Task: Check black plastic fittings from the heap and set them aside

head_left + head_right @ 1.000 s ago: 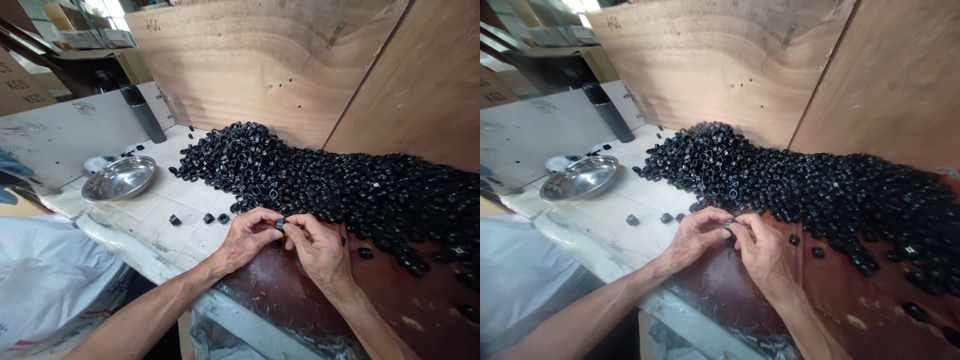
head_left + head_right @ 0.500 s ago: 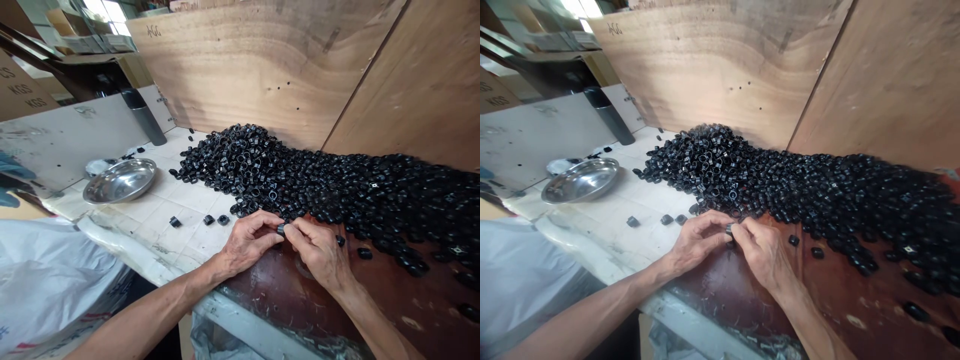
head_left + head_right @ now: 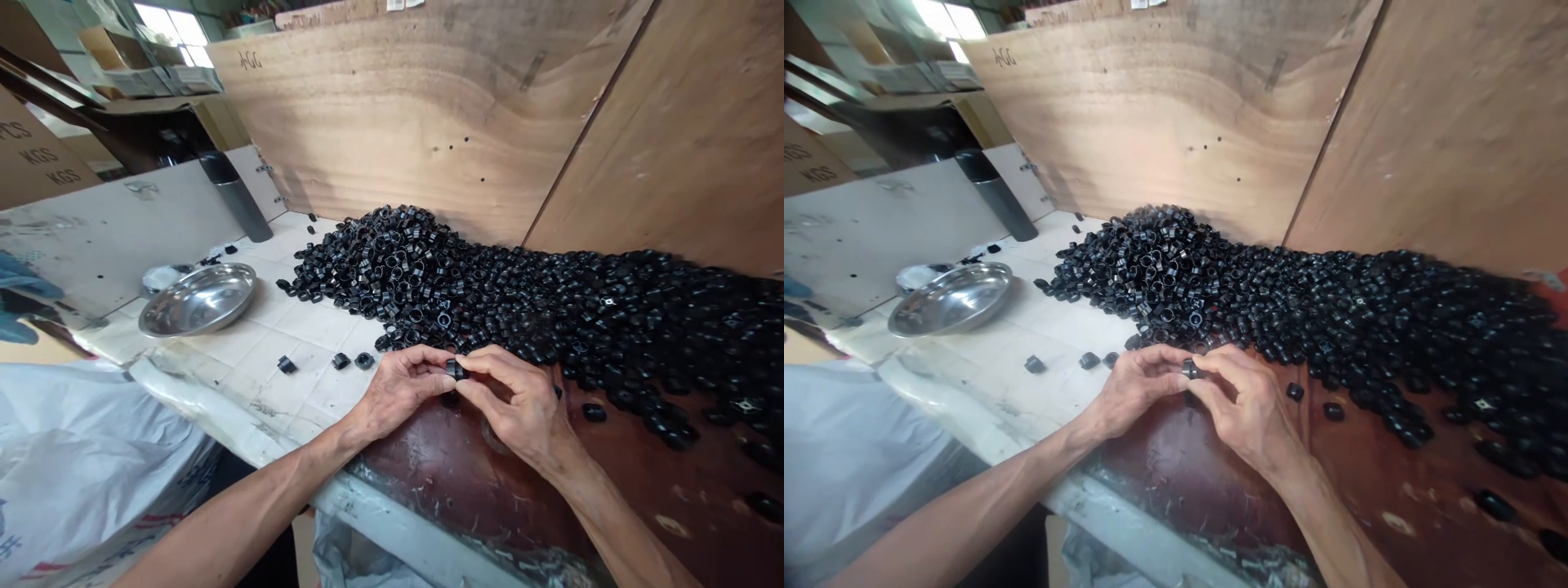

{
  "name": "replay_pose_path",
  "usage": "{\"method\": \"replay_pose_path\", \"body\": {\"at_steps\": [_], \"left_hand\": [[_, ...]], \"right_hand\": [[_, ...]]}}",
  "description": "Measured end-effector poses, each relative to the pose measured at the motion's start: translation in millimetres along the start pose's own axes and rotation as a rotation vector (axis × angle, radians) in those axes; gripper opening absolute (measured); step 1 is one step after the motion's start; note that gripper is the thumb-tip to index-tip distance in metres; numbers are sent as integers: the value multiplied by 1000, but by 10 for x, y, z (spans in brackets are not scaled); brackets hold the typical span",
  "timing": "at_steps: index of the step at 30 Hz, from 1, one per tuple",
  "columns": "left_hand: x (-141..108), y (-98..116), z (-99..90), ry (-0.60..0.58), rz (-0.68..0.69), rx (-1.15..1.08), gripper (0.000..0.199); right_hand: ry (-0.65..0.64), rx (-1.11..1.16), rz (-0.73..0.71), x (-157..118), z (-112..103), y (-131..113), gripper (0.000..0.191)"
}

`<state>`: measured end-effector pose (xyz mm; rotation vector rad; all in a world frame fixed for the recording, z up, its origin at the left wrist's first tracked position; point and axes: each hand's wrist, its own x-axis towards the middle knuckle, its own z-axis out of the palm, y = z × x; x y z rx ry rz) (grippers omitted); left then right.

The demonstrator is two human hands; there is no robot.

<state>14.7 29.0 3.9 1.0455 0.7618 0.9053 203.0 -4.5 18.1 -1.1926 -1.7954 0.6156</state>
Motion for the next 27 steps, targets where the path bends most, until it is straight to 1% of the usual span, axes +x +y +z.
{"method": "replay_pose_path", "body": {"at_steps": [5,7,9,11,13,15,17,18,19,20,23,24,25,26,27], "left_hand": [[-14,15,33,27,72,38,30],[-17,19,28,22,63,48,29],[-15,21,22,8,39,35,30],[-13,18,18,18,63,70,29],[-13,6,18,42,161,192,24],[-16,-15,19,45,299,340,19],[-19,-38,22,22,414,431,19],[-20,-48,25,9,441,445,19],[-21,-56,30,2,441,437,19],[-21,-60,35,1,413,403,20],[-19,-62,46,7,247,206,23],[-19,-60,45,7,214,159,24],[-19,-57,41,6,213,149,24],[-18,-55,35,6,243,182,23],[-18,-52,29,7,293,245,21]], "right_hand": [[85,7,47,-22,29,-28,12],[104,26,86,-36,63,-19,12],[134,66,145,-50,97,-2,16],[169,67,185,-62,121,10,25],[178,-8,168,-67,133,3,34],[172,-128,112,-62,133,-27,36],[165,-220,75,-50,121,-66,29],[161,-243,72,-43,112,-84,25],[146,-248,75,-38,101,-96,22],[121,-239,77,-35,88,-103,22],[29,-174,33,-40,54,-83,20],[5,-164,10,-45,48,-66,19],[-9,-171,-6,-51,46,-48,19],[-13,-196,-14,-56,47,-30,18],[-8,-235,-18,-59,52,-15,22]]}}
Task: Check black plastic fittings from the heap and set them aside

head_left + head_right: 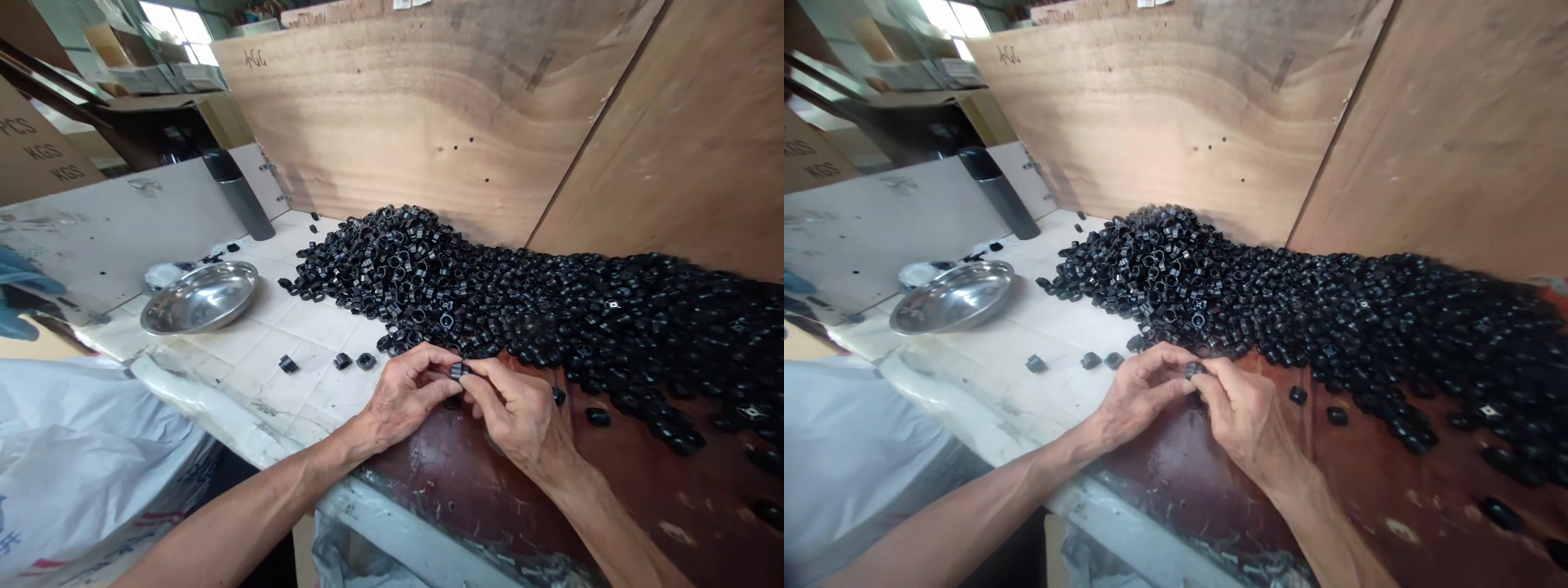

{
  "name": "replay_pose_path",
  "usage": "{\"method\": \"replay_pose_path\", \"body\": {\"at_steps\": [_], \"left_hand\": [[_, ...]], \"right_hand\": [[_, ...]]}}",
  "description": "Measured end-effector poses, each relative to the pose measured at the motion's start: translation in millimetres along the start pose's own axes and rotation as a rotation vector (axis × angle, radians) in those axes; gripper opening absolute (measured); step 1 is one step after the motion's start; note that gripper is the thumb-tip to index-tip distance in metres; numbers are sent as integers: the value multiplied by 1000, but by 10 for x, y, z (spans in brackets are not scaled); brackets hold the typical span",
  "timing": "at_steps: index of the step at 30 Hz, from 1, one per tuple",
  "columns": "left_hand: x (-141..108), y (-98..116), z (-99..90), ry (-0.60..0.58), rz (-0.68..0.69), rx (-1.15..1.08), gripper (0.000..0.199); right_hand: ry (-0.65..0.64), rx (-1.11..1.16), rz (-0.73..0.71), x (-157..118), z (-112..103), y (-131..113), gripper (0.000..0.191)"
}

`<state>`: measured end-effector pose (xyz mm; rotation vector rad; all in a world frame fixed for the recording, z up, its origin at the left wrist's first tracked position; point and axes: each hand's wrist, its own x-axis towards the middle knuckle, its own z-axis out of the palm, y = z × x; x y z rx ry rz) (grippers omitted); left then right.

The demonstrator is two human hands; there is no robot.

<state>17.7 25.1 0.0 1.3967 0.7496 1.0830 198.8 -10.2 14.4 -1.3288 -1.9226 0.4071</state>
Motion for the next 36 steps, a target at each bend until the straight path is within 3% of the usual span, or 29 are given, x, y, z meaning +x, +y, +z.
{"method": "replay_pose_path", "body": {"at_steps": [2,4,8,12,16,20,25,28,32,36], "left_hand": [[1,0,-10,-5,92,123,19],[3,-3,-10,-9,95,129,20],[5,-14,-3,16,-49,-66,24],[7,-12,-9,17,-25,-24,23],[14,-5,-10,35,-75,-164,26],[13,-12,-10,17,-69,-192,26],[5,-17,-15,12,-4,-29,24],[6,-6,-15,14,-38,-38,24],[5,15,-14,11,-75,-81,25],[0,41,-6,9,-95,-125,26]], "right_hand": [[22,-80,7,1,14,10,38],[39,-98,39,10,14,-5,47],[-6,49,129,16,-34,-50,43],[-19,51,179,-1,-76,-29,49],[-9,103,131,13,-37,-14,26],[6,67,28,19,29,-18,19],[-19,-9,124,12,5,-43,45],[-17,19,129,12,-31,-49,37],[5,-4,136,4,-54,-11,39],[10,99,112,10,-61,7,19]]}}
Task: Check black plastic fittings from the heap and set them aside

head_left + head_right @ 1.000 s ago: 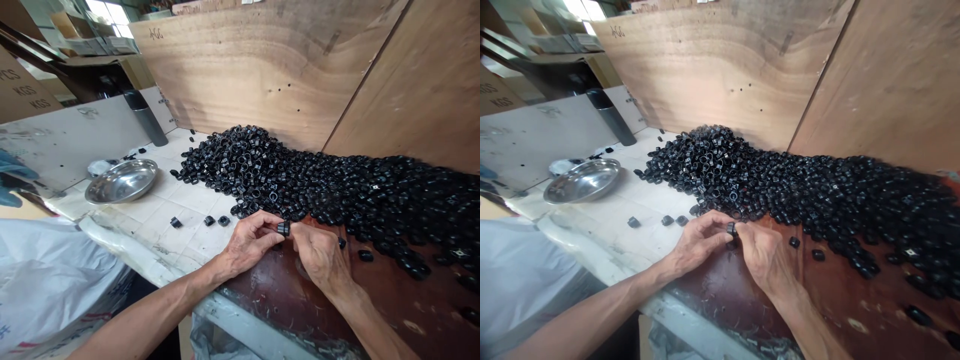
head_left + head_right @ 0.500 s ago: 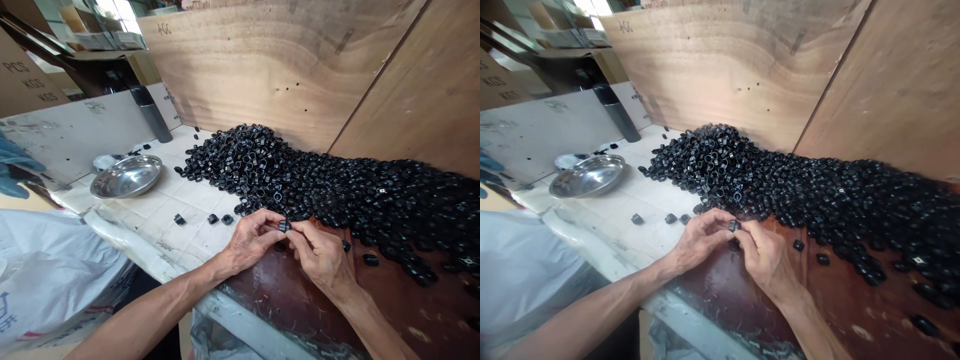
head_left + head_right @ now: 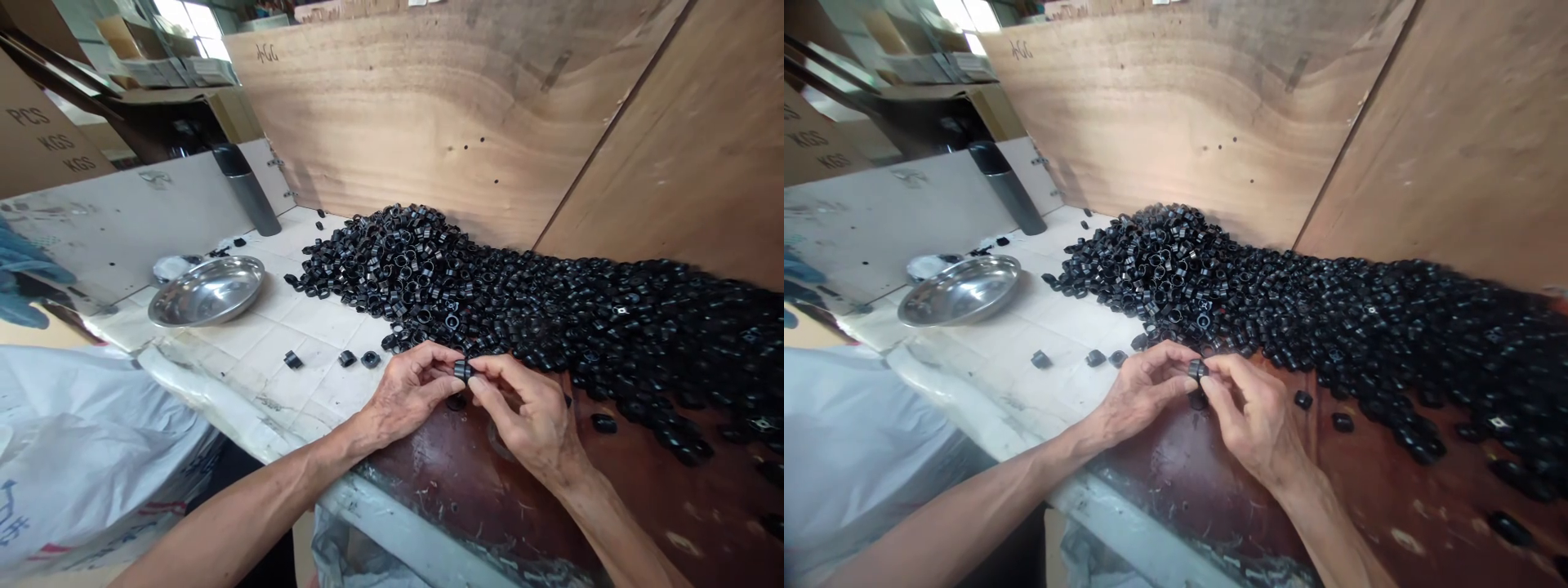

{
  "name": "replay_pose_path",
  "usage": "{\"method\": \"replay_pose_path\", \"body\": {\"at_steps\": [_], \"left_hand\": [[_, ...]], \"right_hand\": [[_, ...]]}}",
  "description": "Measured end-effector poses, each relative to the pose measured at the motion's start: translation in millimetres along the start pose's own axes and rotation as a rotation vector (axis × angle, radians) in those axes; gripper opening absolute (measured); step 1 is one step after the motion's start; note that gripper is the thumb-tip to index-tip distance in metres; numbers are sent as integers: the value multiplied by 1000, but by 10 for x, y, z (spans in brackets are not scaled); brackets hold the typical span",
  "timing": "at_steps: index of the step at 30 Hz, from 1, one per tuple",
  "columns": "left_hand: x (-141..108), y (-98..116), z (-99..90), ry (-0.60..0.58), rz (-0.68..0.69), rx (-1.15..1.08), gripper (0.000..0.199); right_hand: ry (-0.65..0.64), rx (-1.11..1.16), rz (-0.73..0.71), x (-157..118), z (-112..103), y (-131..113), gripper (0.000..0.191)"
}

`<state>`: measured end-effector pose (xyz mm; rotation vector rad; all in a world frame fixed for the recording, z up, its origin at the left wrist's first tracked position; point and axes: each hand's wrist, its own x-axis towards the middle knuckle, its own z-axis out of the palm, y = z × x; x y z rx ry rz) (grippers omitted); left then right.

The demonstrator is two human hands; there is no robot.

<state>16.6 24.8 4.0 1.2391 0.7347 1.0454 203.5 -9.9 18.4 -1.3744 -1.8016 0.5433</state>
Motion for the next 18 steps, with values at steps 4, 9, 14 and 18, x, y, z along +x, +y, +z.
{"method": "replay_pose_path", "body": {"at_steps": [4,9,14,18], "left_hand": [[1,28,15,-6,13,48,24],[4,18,-14,-36,-31,19,26],[5,-12,-40,-20,216,345,22],[6,-8,-37,-41,21,84,28]], "right_hand": [[15,-48,33,14,4,-21,28],[1,60,33,3,38,-22,20],[-110,135,291,-4,87,11,38],[27,147,162,-2,100,-28,27]]}}
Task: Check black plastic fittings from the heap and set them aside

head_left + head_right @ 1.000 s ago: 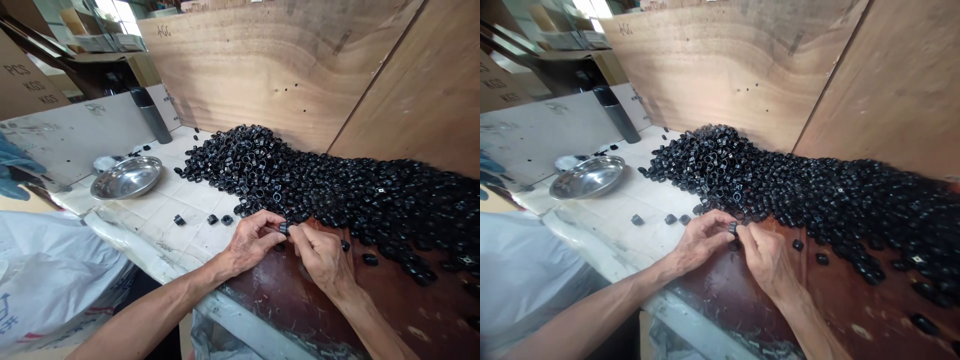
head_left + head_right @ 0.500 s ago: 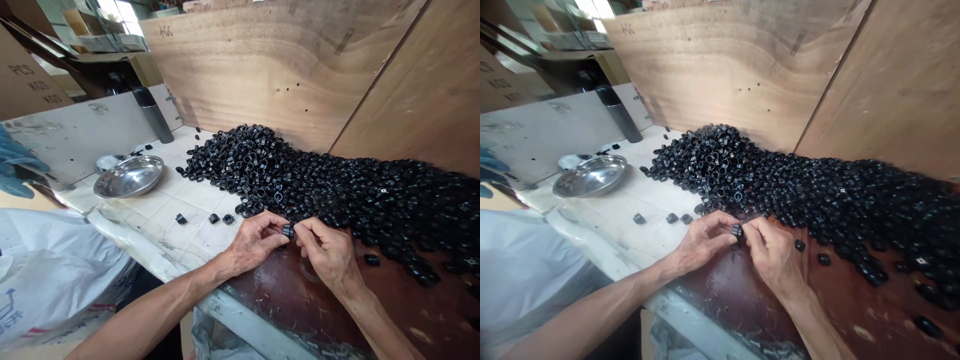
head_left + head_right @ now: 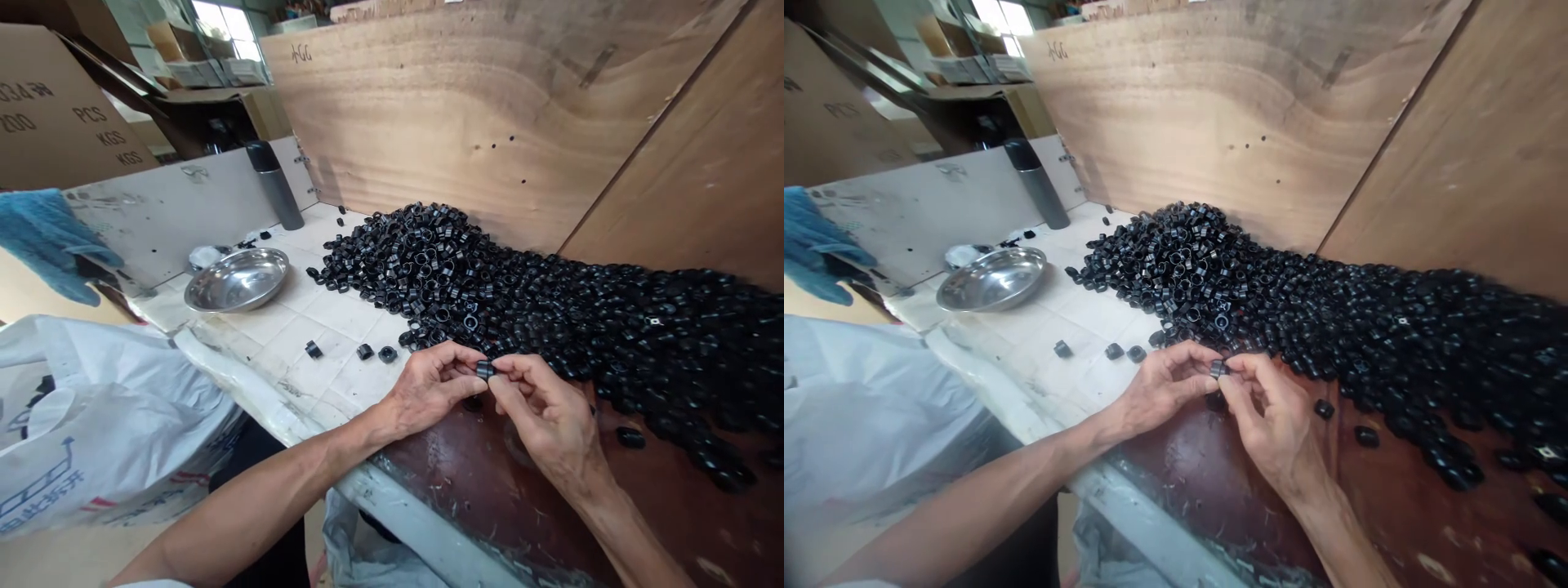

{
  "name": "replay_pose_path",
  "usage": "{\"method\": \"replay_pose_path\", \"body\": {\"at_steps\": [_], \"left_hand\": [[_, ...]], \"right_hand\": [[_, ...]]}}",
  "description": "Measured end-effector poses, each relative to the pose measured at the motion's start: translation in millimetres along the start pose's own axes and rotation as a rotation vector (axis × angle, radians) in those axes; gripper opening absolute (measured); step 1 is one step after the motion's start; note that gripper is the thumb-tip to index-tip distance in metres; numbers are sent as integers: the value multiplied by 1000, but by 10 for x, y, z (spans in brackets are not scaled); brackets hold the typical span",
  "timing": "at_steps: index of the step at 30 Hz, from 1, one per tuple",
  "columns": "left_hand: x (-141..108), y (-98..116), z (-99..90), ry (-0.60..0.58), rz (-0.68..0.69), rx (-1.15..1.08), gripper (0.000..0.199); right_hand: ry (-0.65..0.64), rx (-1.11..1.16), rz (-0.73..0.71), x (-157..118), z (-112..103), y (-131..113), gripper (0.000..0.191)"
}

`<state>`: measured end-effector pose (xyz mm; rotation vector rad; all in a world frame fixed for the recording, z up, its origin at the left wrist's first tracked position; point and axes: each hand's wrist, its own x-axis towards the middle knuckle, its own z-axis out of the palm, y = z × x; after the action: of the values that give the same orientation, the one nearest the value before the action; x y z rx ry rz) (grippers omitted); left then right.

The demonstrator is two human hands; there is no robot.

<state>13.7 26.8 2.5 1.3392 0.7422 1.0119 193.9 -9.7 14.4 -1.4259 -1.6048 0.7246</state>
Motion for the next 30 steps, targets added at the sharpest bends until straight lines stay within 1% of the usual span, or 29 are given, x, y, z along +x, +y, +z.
{"method": "replay_pose_path", "body": {"at_steps": [1,2,3,5,6,7,8,9,11,13,14,15,16,17,19,21,22,24,26,28,30], "left_hand": [[-1,2,-2,-9,-19,-31,29],[-3,4,-4,-16,-4,-10,29],[-5,4,-5,-17,39,55,28],[-7,5,-6,0,154,209,24],[-7,7,-5,14,186,243,23],[-6,11,-3,26,183,223,23],[-5,18,0,37,144,157,24],[-4,28,2,43,82,70,26],[-11,54,6,27,-42,-79,31],[-35,80,9,2,-90,-111,33],[-54,87,9,1,-81,-80,32],[-78,88,7,12,-47,-14,30],[-106,81,1,30,17,88,27],[-137,65,-9,49,107,222,24],[-208,12,-46,64,328,520,20],[-286,-52,-103,25,510,756,23],[-327,-79,-135,-10,566,833,26],[-410,-105,-204,-81,621,939,31],[-480,-79,-279,-143,639,1002,33],[-527,0,-377,-196,592,1043,33],[-547,111,-507,-253,490,1118,29]], "right_hand": [[12,11,-21,1,3,-18,25],[5,25,-15,3,6,-37,22],[-1,44,17,7,9,-53,20],[-16,101,109,16,13,-76,25],[-23,135,142,20,14,-82,28],[-30,162,153,23,13,-84,28],[-34,173,134,23,11,-84,27],[-29,160,83,21,8,-83,24],[-8,76,-62,11,3,-83,18],[6,0,-165,-6,4,-89,14],[-2,-5,-165,-16,10,-96,13],[-25,19,-125,-27,19,-104,14],[-55,69,-58,-39,34,-113,15],[-82,141,26,-51,55,-121,16],[-138,335,205,-79,117,-130,21],[-195,525,348,-113,201,-133,25],[-225,584,398,-133,247,-134,25],[-284,613,447,-172,327,-139,27],[-322,569,446,-196,350,-151,32],[-334,494,423,-189,271,-166,35],[-268,253,345,-147,79,-170,31]]}}
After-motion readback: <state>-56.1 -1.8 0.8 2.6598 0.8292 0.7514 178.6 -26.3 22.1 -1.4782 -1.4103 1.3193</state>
